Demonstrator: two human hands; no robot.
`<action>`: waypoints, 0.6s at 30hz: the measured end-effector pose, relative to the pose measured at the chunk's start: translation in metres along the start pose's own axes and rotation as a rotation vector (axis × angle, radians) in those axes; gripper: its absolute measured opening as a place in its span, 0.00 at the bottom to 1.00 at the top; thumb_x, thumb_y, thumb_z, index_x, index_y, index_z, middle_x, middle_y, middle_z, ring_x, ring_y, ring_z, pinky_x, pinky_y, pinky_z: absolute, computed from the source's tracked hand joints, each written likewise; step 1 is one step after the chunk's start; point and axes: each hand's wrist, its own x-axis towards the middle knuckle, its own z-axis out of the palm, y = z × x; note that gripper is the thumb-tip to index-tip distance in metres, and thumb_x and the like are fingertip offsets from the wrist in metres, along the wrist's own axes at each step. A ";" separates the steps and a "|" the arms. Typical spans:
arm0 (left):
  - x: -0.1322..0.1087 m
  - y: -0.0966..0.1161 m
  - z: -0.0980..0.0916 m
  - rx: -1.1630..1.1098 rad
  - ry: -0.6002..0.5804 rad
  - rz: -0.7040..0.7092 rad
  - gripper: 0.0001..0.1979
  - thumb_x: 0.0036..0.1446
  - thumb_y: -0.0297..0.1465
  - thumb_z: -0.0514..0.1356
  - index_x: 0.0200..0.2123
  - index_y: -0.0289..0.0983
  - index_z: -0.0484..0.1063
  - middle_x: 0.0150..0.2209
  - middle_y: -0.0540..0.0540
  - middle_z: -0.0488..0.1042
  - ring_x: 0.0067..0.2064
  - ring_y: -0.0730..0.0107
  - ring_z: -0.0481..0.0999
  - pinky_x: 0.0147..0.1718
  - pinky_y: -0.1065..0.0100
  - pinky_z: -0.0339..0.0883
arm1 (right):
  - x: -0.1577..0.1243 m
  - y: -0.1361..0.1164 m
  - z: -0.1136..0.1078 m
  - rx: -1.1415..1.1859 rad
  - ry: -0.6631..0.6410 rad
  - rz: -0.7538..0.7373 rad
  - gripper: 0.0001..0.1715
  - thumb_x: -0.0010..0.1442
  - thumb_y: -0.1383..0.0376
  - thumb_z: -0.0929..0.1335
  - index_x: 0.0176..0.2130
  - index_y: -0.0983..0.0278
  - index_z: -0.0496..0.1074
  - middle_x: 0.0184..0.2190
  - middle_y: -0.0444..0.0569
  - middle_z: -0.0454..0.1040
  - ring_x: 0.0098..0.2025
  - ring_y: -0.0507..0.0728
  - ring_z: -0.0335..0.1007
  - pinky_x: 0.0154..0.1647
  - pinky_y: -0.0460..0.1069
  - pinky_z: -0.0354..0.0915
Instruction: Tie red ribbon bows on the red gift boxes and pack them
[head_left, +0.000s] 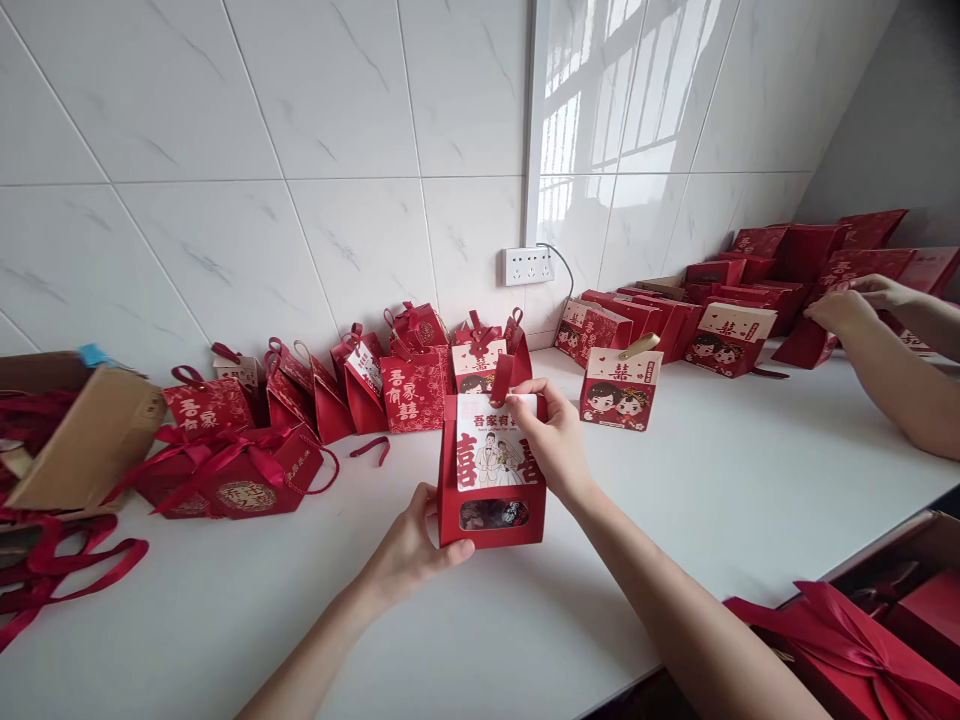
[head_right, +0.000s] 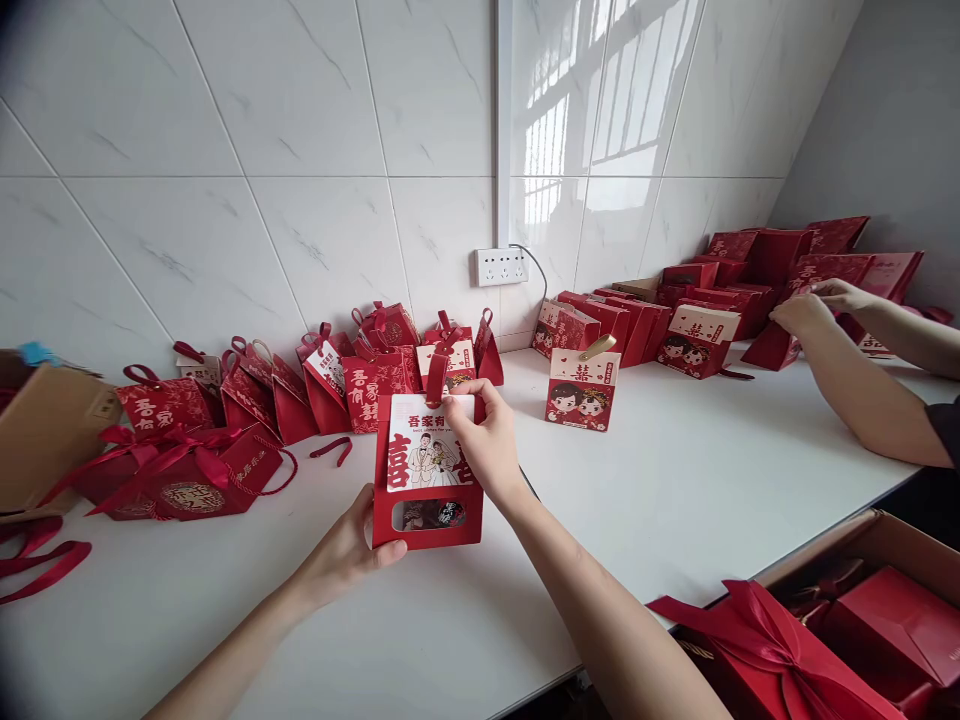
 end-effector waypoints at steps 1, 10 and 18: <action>0.000 0.001 0.000 0.006 0.004 -0.002 0.27 0.45 0.47 0.65 0.42 0.40 0.59 0.48 0.39 0.72 0.53 0.52 0.69 0.47 0.54 0.65 | 0.000 0.000 0.000 0.005 -0.001 0.001 0.11 0.53 0.57 0.69 0.31 0.61 0.67 0.27 0.42 0.70 0.27 0.52 0.61 0.29 0.47 0.59; 0.000 0.001 0.001 0.026 0.015 -0.005 0.26 0.45 0.47 0.65 0.40 0.40 0.59 0.46 0.41 0.72 0.51 0.54 0.70 0.46 0.57 0.66 | 0.001 0.000 0.000 0.025 -0.006 0.002 0.10 0.52 0.58 0.69 0.30 0.61 0.66 0.26 0.42 0.70 0.27 0.52 0.60 0.29 0.47 0.58; 0.000 -0.001 0.000 -0.004 0.017 0.016 0.25 0.45 0.46 0.66 0.40 0.40 0.60 0.46 0.41 0.73 0.52 0.54 0.70 0.46 0.57 0.66 | 0.001 0.002 0.001 0.043 -0.004 0.030 0.11 0.50 0.57 0.69 0.30 0.61 0.65 0.27 0.41 0.69 0.26 0.51 0.59 0.28 0.46 0.58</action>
